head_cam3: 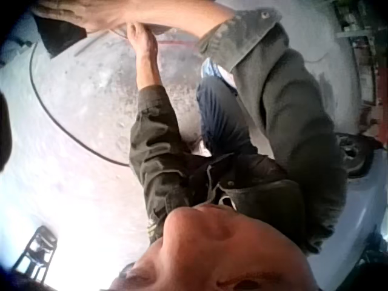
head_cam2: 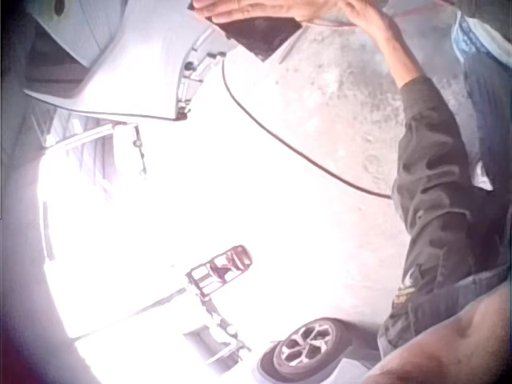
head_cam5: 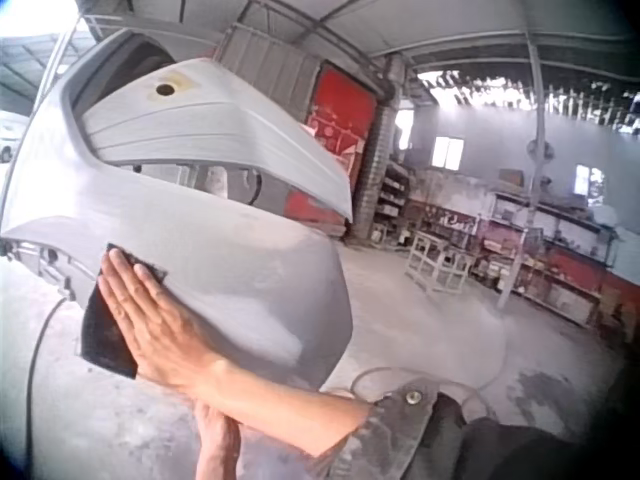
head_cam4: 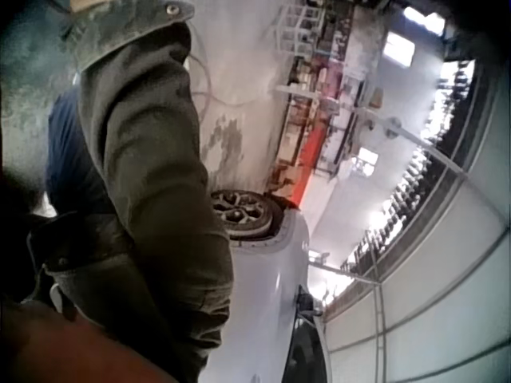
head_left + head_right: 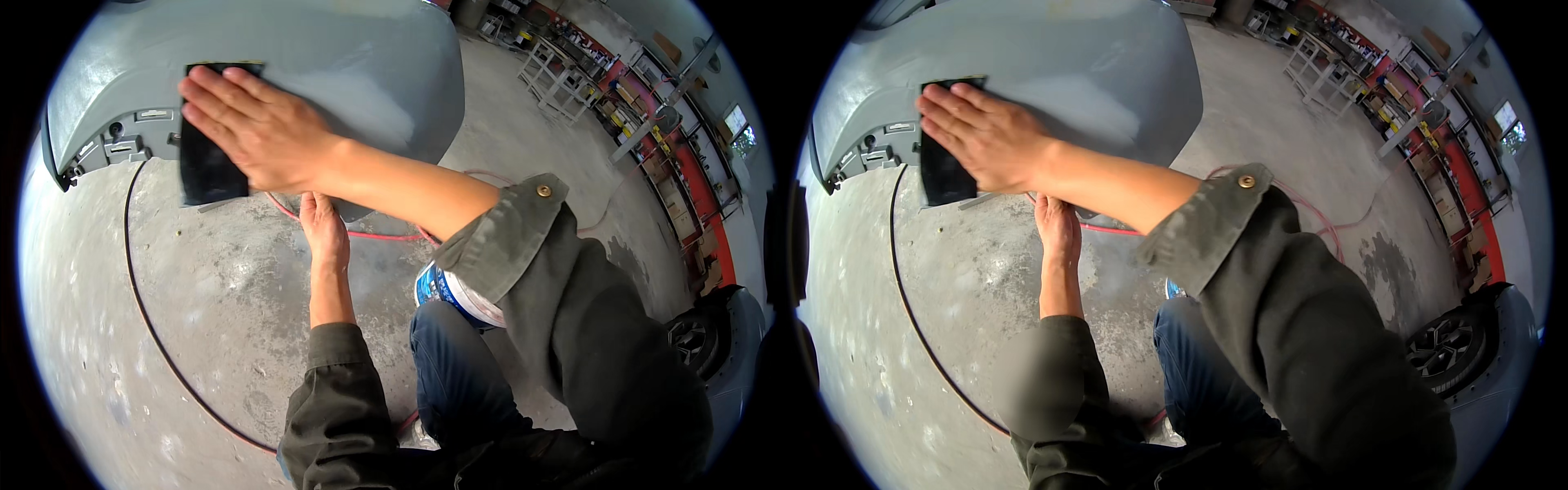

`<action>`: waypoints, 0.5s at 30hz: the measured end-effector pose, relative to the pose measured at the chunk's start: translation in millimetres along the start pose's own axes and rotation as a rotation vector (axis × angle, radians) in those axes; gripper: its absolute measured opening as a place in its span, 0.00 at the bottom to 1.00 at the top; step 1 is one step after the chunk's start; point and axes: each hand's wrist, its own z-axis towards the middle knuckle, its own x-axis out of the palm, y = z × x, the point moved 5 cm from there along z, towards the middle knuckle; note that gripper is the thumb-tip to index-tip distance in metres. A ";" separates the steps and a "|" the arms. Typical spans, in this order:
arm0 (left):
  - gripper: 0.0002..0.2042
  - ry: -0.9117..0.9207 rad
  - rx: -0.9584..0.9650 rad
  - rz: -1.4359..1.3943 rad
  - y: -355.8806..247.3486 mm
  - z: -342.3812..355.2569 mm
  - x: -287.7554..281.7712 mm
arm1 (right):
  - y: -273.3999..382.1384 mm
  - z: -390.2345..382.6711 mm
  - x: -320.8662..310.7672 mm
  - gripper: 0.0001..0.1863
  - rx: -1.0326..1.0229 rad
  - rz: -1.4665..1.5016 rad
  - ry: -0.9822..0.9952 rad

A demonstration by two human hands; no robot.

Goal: The person sands the surface of a detached car bumper with a black sanding block, repeatedly dipping the block into a bucket of water. The person works on the curved outer face and edges of the bumper, occasionally repositioning the part to reach different areas.

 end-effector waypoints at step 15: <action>0.19 0.029 -0.013 0.101 -13.6 3.4 2.9 | -34.3 -135.1 -8.2 0.31 -0.176 0.195 0.191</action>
